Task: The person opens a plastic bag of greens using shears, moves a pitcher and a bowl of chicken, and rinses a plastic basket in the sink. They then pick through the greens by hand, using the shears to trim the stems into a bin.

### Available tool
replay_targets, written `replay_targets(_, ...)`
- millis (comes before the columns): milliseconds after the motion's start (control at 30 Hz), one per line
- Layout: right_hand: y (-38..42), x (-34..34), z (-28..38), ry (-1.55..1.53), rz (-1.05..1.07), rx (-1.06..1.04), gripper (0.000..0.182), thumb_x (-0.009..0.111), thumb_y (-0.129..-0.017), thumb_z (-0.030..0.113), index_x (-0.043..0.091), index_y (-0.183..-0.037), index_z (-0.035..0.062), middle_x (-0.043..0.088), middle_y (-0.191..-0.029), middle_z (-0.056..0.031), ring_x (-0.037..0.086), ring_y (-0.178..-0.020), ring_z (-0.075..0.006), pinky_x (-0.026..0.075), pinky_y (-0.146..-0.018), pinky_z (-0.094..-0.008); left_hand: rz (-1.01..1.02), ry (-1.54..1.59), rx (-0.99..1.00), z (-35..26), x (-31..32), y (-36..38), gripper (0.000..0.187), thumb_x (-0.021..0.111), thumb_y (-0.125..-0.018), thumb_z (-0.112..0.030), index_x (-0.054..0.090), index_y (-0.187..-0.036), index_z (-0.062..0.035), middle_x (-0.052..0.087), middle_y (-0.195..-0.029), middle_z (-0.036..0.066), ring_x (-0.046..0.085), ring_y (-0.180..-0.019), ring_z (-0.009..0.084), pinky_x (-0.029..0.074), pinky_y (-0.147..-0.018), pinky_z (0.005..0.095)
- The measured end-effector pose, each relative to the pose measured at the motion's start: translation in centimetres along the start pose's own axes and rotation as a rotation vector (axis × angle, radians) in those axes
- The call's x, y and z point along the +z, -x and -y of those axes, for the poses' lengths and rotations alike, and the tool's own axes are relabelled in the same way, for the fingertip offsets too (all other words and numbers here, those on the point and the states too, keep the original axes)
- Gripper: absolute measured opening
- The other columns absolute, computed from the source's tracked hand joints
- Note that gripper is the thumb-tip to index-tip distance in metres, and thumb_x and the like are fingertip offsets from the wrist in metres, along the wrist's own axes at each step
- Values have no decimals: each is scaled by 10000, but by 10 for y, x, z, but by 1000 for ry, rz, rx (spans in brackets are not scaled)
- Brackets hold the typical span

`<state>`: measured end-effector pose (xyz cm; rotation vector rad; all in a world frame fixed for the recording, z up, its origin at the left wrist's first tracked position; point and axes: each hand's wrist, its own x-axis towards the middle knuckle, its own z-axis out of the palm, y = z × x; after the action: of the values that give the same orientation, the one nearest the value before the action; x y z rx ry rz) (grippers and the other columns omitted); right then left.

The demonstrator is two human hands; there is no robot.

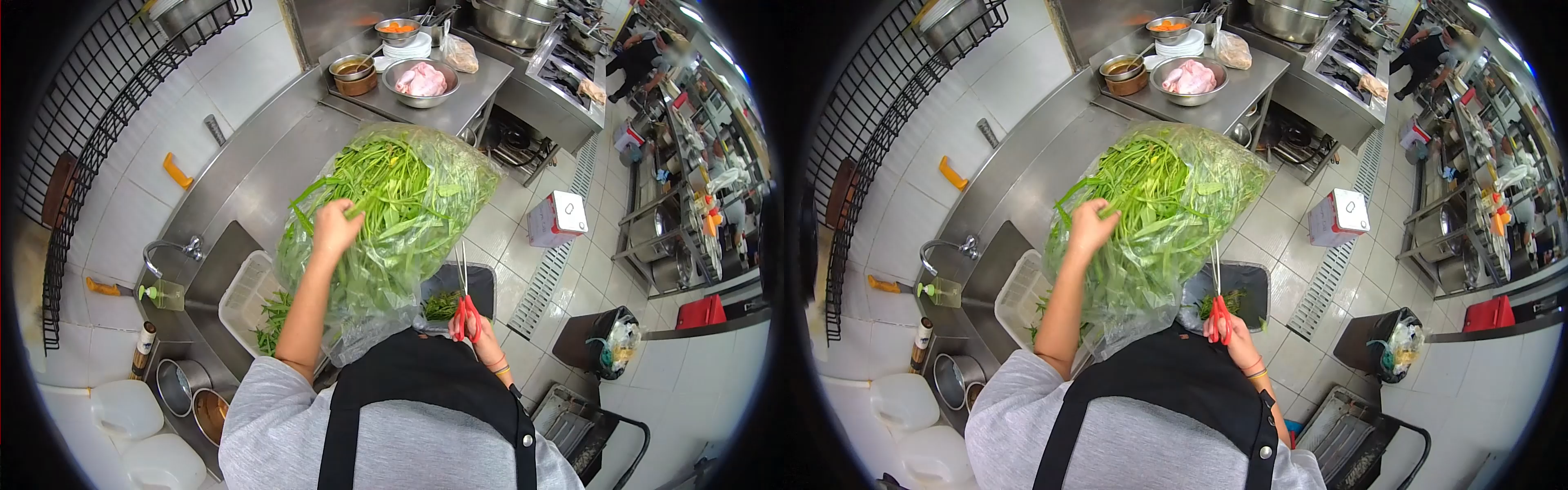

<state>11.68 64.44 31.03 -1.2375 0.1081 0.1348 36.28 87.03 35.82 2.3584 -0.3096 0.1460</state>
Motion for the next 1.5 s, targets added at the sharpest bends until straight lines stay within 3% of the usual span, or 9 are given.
replay_targets(233,-26,10,13,59,164,-47,333,453,-896,346,494,-768,41,516,-743,-39,457,-663,-101,377,-624,-221,-153,-2,49,-25,-99,-43,144,630,-728,-137,577,-790,-18,603,-747,172,594,-732,332,452,-671,348)
replay_targets(300,-30,12,15,69,200,-73,322,459,-895,340,493,-774,44,516,-745,-34,454,-666,-97,376,-626,-220,-282,-52,120,-36,-121,-53,164,608,-770,-150,534,-787,-4,597,-708,108,545,-664,154,426,-654,283)
replay_targets(367,-33,13,16,65,208,-85,316,460,-896,338,490,-781,45,513,-746,-28,447,-663,-90,373,-626,-218,-331,23,139,-48,-139,-60,123,579,-743,-90,536,-834,-20,609,-771,149,599,-744,298,446,-682,327)
replay_targets(533,-34,14,14,105,226,-60,309,458,-900,334,487,-792,45,511,-749,-20,439,-665,-86,372,-624,-213,-407,156,195,-81,-169,-56,74,500,-787,-4,527,-855,-9,648,-794,76,604,-743,128,452,-681,251)
replay_targets(767,-32,12,0,81,209,-19,316,456,-902,347,494,-834,41,519,-760,-15,453,-675,-81,382,-627,-211,-221,377,272,-24,-68,-54,73,579,-786,-43,517,-821,-28,614,-764,57,574,-762,99,435,-693,256)
replay_targets(900,-28,10,1,115,203,-2,318,457,-902,347,505,-878,33,527,-767,-17,469,-690,-85,392,-637,-212,-79,-41,112,15,-24,-39,180,654,-728,-147,619,-884,-66,629,-851,142,600,-797,318,468,-704,359)
replay_targets(1100,-31,9,-1,93,181,14,319,448,-908,343,507,-915,30,536,-770,-12,480,-703,-78,399,-644,-211,-208,-43,127,-5,-23,-35,217,681,-697,-180,635,-857,-40,622,-888,151,604,-799,302,475,-704,365)
replay_targets(1167,-33,16,5,123,140,52,411,450,-887,422,505,-754,37,522,-750,-51,476,-692,-126,390,-651,-237,-210,-55,148,-3,-8,-36,251,696,-704,-232,640,-847,-33,630,-885,157,602,-807,314,474,-713,349)
replay_targets(1500,-52,25,8,126,228,4,310,453,-909,321,516,-800,37,523,-729,0,451,-668,-61,387,-625,-210,28,-110,178,-9,20,-32,339,720,-656,-317,642,-839,-42,624,-845,123,607,-763,271,481,-693,344)
